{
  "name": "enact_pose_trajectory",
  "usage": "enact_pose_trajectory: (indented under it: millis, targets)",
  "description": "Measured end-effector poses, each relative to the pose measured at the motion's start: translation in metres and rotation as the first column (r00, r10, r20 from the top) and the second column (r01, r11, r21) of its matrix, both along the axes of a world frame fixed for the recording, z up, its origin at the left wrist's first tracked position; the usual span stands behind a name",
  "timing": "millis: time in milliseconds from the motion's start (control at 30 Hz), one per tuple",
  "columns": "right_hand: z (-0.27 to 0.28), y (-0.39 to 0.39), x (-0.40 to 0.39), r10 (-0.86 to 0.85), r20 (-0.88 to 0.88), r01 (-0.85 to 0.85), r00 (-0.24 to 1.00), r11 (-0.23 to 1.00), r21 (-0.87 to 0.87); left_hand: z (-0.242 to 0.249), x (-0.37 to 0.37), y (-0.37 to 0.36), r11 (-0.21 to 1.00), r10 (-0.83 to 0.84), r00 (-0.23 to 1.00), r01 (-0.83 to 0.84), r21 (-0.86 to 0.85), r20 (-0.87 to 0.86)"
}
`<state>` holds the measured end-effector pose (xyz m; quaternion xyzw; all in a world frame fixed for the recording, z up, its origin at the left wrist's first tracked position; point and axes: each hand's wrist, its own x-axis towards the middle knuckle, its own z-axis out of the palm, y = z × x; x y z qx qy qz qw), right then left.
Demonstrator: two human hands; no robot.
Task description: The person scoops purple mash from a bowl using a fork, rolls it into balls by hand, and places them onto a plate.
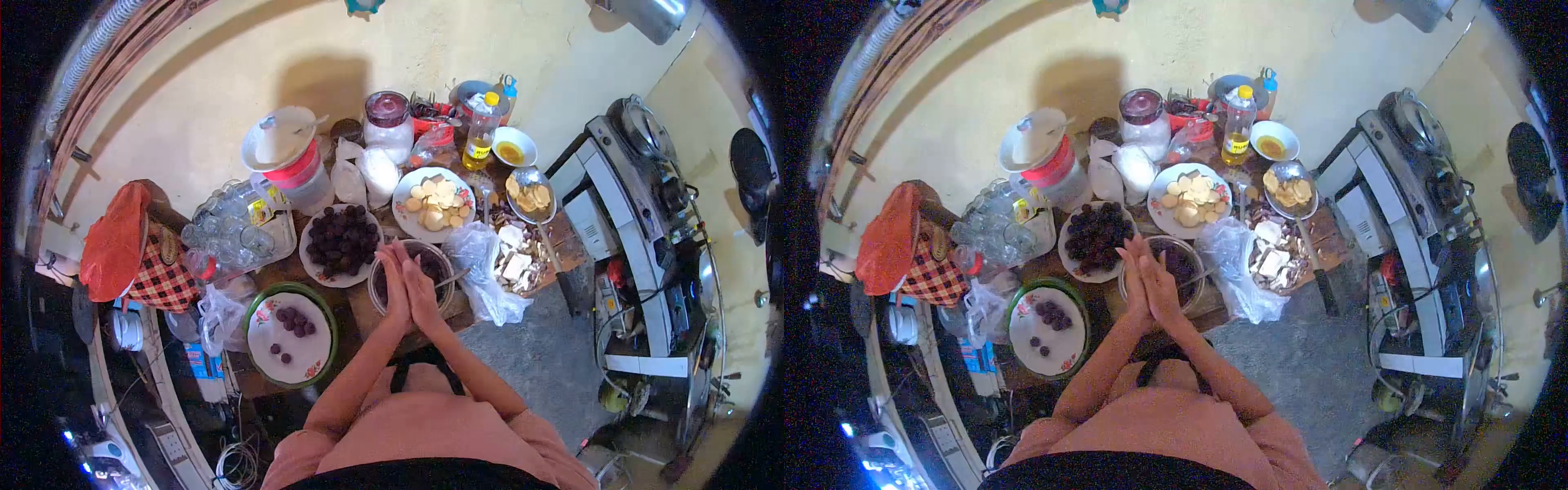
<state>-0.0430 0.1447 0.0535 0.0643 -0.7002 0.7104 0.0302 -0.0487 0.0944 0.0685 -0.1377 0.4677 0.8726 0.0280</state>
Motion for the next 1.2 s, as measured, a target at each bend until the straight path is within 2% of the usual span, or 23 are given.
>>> enact_pose_trajectory:
  millis: [67,100,133,233,267,333,367,467,567,667,767,867,967,1067,1200]
  targets:
    - [-0.014,0.009,-0.004,0.005,0.147,0.041,0.989,0.949,-0.312,-0.016,-0.012,0.013,0.945,0.142,0.99,-0.135,-0.297,0.004]
    - [-0.017,0.011,-0.006,0.019,0.23,0.088,0.973,0.891,-0.446,-0.025,-0.015,0.017,0.875,0.213,0.977,-0.194,-0.444,-0.006]
    - [0.01,0.005,-0.011,-0.048,0.471,0.364,0.881,0.706,-0.608,-0.027,-0.013,0.02,0.755,0.231,0.969,-0.233,-0.612,-0.084]
    - [0.005,0.034,-0.024,0.059,0.521,0.413,0.851,0.537,-0.735,-0.021,-0.011,0.012,0.688,0.286,0.903,-0.426,-0.587,-0.32]
    - [0.009,0.039,-0.029,0.08,0.598,0.48,0.797,0.518,-0.708,-0.015,-0.009,0.003,0.664,0.283,0.874,-0.476,-0.576,-0.396]
    - [-0.028,0.062,-0.035,0.306,0.331,0.178,0.893,0.435,-0.882,-0.001,-0.004,-0.01,0.684,0.347,0.878,-0.478,-0.551,-0.331]
    - [-0.042,0.067,-0.035,0.403,0.179,0.023,0.898,0.361,-0.932,0.002,-0.002,-0.017,0.692,0.375,0.878,-0.478,-0.541,-0.296]
    - [-0.036,0.058,-0.044,0.282,0.476,0.309,0.833,0.476,-0.823,-0.007,0.005,-0.029,0.707,0.376,0.89,-0.456,-0.541,-0.258]
    - [-0.039,0.055,-0.043,0.269,0.562,0.375,0.783,0.516,-0.77,-0.007,0.01,-0.032,0.749,0.349,0.91,-0.415,-0.517,-0.225]
    - [-0.052,0.057,-0.041,0.367,0.369,0.204,0.854,0.417,-0.886,-0.008,0.009,-0.035,0.787,0.31,0.926,-0.377,-0.489,-0.215]
    - [-0.027,0.061,-0.039,0.531,0.205,0.077,0.823,0.254,-0.964,-0.01,0.007,-0.045,0.801,0.252,0.939,-0.337,-0.495,-0.233]
    - [-0.008,0.056,-0.033,0.493,0.303,0.151,0.815,0.325,-0.934,-0.012,0.005,-0.054,0.791,0.207,0.94,-0.324,-0.519,-0.271]
    - [-0.019,0.054,-0.029,0.486,0.295,0.084,0.823,0.408,-0.909,-0.016,0.005,-0.056,0.762,0.191,0.941,-0.322,-0.562,-0.281]
    - [-0.031,0.055,-0.027,0.479,0.186,-0.072,0.858,0.471,-0.879,-0.017,0.007,-0.054,0.769,0.166,0.944,-0.305,-0.562,-0.285]
    - [-0.031,0.061,-0.024,0.465,0.334,0.001,0.82,0.582,-0.813,-0.025,0.009,-0.048,0.803,0.183,0.926,-0.335,-0.492,-0.33]
